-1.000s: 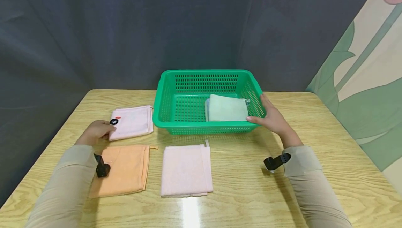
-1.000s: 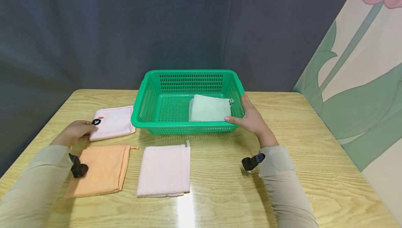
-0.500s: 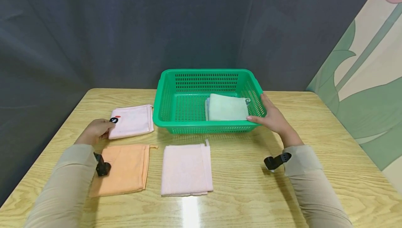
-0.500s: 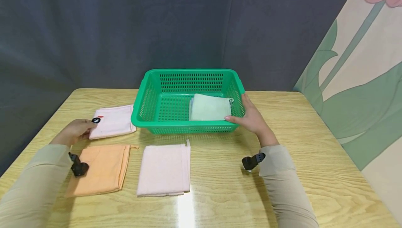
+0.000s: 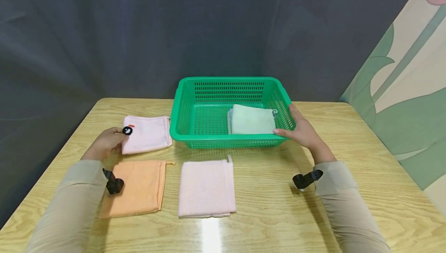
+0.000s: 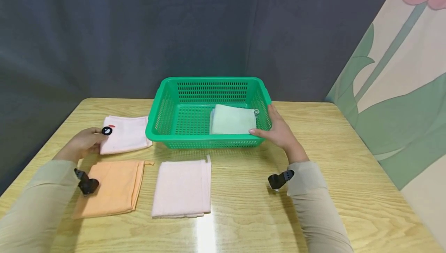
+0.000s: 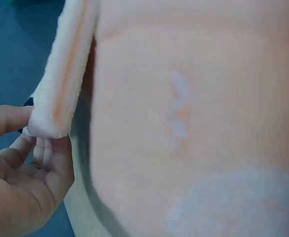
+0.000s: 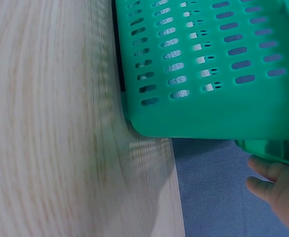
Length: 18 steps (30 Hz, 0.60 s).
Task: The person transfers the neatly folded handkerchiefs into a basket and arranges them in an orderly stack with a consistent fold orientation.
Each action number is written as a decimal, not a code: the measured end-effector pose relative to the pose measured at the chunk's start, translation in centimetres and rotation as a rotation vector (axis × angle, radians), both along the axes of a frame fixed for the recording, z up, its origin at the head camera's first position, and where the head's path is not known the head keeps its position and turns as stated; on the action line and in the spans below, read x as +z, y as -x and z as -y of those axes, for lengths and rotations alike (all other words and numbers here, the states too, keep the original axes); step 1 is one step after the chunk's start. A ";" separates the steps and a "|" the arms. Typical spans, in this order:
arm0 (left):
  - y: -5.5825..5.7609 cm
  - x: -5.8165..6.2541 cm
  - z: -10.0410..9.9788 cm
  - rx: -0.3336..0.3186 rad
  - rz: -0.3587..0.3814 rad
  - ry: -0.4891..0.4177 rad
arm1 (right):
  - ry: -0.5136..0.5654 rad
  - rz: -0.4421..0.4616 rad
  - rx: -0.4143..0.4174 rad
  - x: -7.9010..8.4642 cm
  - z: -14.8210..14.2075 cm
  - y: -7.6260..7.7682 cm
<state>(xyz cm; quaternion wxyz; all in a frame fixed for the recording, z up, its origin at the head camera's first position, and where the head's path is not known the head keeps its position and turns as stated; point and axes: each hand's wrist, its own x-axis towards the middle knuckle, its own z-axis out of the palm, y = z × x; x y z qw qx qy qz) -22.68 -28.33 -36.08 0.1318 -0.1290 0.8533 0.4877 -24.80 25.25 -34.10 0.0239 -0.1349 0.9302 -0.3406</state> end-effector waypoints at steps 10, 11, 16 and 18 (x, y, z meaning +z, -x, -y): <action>-0.5 1.1 -0.8 -0.020 -0.059 -0.059 | 0.009 0.003 -0.007 0.1 0.0 -0.1; -0.5 1.1 -0.9 -0.021 -0.063 -0.064 | 0.009 0.004 -0.006 0.1 0.0 -0.1; -0.7 1.5 -1.1 -0.020 -0.091 -0.071 | 0.013 0.011 -0.003 0.1 0.1 -0.1; -0.7 1.6 -1.2 -0.028 -0.108 -0.072 | 0.012 0.012 -0.003 0.1 0.1 -0.1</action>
